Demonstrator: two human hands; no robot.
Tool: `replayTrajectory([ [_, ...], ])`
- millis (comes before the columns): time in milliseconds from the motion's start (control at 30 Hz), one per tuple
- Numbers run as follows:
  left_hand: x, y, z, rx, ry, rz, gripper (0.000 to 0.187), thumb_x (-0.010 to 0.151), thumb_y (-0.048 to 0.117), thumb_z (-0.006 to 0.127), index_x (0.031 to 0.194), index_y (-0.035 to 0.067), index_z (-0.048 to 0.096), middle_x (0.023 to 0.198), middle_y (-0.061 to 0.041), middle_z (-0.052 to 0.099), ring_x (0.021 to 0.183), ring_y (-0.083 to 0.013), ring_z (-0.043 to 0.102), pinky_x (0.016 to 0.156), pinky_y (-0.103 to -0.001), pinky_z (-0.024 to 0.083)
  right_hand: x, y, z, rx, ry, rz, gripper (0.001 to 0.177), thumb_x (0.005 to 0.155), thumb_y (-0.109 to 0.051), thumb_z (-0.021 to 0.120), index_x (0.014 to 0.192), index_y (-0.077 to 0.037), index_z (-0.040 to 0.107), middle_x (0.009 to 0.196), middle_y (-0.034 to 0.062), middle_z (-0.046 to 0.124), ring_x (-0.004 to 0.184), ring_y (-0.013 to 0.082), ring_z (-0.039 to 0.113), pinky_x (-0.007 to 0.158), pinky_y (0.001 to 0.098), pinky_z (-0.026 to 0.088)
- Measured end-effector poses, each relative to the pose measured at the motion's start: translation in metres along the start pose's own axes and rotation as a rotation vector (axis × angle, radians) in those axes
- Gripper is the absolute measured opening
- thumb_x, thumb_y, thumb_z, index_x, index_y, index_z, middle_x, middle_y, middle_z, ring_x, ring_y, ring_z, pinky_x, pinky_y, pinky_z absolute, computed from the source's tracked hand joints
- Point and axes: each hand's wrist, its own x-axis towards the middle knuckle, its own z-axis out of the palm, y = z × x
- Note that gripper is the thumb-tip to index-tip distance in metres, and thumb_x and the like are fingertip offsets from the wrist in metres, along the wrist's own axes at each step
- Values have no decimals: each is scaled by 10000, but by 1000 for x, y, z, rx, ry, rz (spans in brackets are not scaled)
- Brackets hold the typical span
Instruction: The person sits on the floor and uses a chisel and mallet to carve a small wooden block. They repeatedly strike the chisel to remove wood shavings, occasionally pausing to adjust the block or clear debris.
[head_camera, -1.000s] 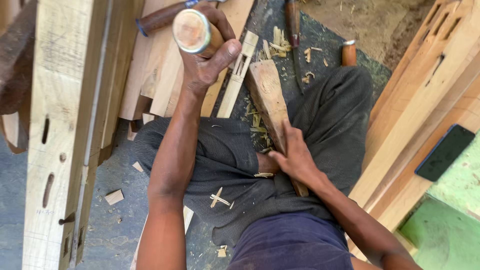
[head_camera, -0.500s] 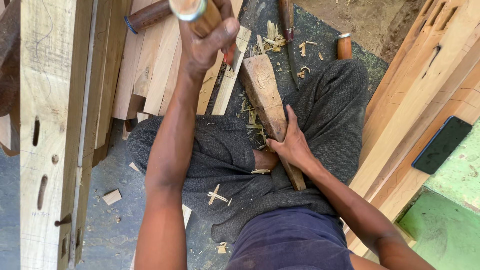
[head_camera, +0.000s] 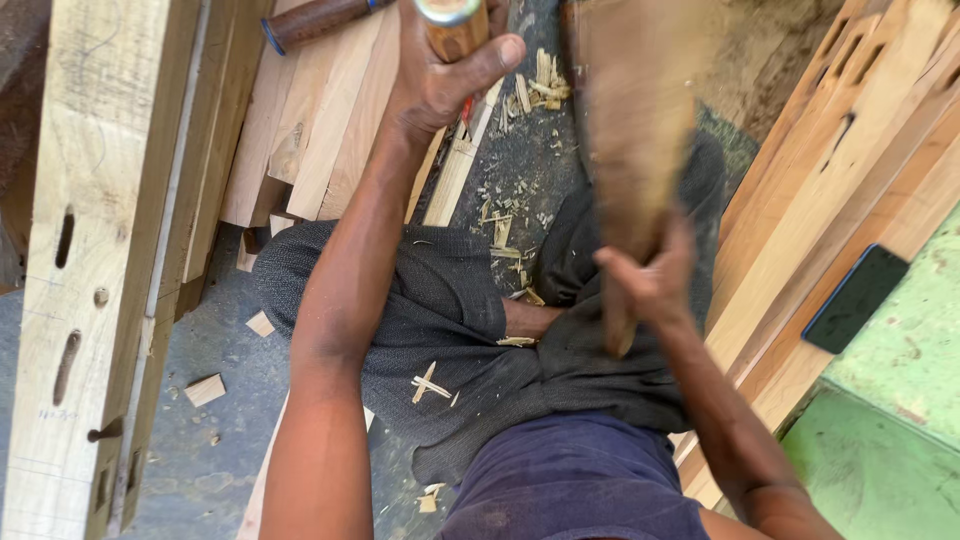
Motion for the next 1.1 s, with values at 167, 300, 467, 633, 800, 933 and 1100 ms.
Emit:
replayTrajectory([
  [167,2,0,6,35,43,-44,600,764,491,924,1051,56,627,839,-45,672,713,-178,714,669,-347,686,23,-22,-77,-10,211,-226,739,885,-213,847,1448,13,426,1231,129,578,1103,237,639,968,368,565],
  [300,2,-8,3,63,-4,78,701,864,521,910,1241,24,591,1089,-98,666,1041,-248,720,932,-408,659,47,-72,-110,-313,21,-177,754,859,-249,845,1430,27,437,1156,149,595,1025,258,655,900,380,576],
  [467,10,-18,6,48,-70,72,729,861,502,907,1311,6,621,1171,-164,712,1121,-303,762,1035,-458,660,82,-146,-110,-769,-271,-141,778,827,-295,841,1408,44,450,1061,174,616,927,285,674,815,395,589],
  [633,8,-20,8,49,-56,164,740,842,510,922,1242,9,552,1128,-149,683,1014,-253,758,946,-406,671,99,-201,-95,-966,-428,-128,806,796,-340,838,1386,61,463,967,199,637,830,312,694,730,410,602],
  [800,14,0,21,91,-158,121,443,870,484,827,963,65,718,840,-61,740,720,-140,750,704,-331,675,83,-211,-96,-755,-320,-490,722,789,-322,857,1301,21,482,1057,184,637,946,280,693,814,396,592],
  [933,15,7,25,122,-149,140,426,896,474,827,935,67,706,788,-37,723,681,-133,729,672,-318,654,64,-180,-134,-129,-198,-388,691,809,-334,864,1273,13,489,1010,167,631,895,275,681,782,393,585],
  [1100,20,-3,23,144,-136,230,424,893,459,821,944,53,709,785,-40,708,661,-138,703,656,-308,646,66,-133,-156,-332,-240,-256,655,834,-350,874,1238,3,498,951,146,622,831,268,666,742,389,576],
])
